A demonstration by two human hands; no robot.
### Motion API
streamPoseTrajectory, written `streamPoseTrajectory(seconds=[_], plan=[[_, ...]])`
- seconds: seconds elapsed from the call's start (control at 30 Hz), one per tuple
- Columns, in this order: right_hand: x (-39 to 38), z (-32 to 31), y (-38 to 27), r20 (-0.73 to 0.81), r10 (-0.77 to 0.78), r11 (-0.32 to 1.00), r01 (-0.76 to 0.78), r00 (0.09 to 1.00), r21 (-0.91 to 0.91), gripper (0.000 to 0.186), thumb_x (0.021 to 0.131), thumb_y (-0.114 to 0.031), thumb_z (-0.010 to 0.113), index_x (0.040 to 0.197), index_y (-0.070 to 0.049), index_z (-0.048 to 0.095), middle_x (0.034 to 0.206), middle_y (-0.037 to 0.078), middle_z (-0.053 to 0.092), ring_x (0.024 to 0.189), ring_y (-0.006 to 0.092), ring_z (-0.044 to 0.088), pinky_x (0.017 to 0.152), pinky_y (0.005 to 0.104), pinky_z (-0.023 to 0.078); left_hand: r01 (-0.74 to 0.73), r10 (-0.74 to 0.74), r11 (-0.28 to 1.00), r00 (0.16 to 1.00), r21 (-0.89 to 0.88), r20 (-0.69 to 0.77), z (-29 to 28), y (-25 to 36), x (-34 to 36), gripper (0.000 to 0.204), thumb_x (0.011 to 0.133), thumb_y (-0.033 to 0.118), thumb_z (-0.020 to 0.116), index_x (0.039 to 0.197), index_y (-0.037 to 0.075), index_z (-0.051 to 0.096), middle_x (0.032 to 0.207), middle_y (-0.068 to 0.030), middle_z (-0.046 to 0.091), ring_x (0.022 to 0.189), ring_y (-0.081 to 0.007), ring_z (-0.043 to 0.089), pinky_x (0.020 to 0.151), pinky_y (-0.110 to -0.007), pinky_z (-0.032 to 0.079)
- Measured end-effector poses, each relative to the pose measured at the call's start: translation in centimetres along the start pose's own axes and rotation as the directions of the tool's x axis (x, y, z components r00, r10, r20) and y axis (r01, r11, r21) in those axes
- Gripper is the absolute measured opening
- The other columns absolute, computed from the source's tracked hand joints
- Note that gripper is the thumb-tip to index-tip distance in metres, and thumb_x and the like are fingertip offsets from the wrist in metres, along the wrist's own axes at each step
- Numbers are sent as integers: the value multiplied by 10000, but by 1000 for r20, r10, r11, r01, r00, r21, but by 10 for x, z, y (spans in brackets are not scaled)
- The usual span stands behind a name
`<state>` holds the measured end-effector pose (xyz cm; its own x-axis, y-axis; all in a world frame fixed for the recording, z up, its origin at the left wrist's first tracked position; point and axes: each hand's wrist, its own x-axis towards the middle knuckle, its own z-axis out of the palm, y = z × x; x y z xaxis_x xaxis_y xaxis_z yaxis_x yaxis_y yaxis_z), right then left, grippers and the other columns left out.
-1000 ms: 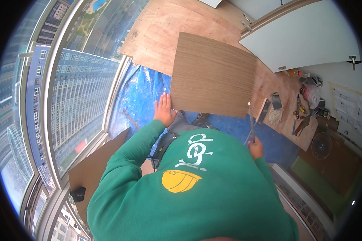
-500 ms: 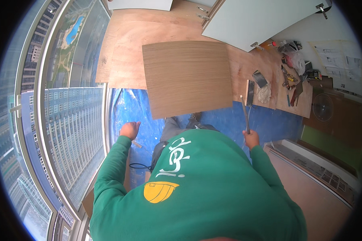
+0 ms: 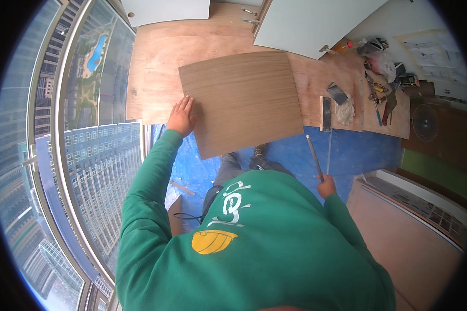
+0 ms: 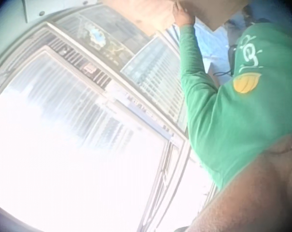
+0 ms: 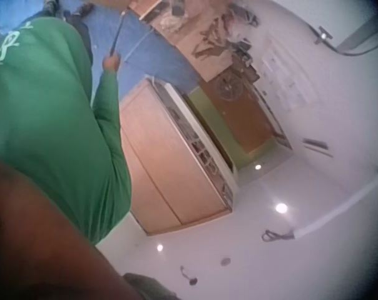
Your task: The person wipes a wooden board with a cloth, then uses a chisel to scrape along the edges and surface. They then use a sanding block to smooth the board's surface and edges, and wipe it again with a cloth. The board is handled one at a time and placed back on the floor.
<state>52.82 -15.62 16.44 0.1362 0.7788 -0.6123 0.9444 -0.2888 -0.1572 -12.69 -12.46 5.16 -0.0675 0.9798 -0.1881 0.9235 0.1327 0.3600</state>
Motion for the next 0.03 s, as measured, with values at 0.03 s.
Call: streamPoseTrajectory(seconds=[0.03], plan=[[-1,2,2,0,8,1000,-8,1000,2,362,830,12,573,1159,-70,698,1174,203,603,1129,383,617,944,453,500,-1,1,1000,1000,6,7,-5,20,19,787,914,219,706,1613,193,347,1677,-167,311,1559,-302,281,1288,-417,213]])
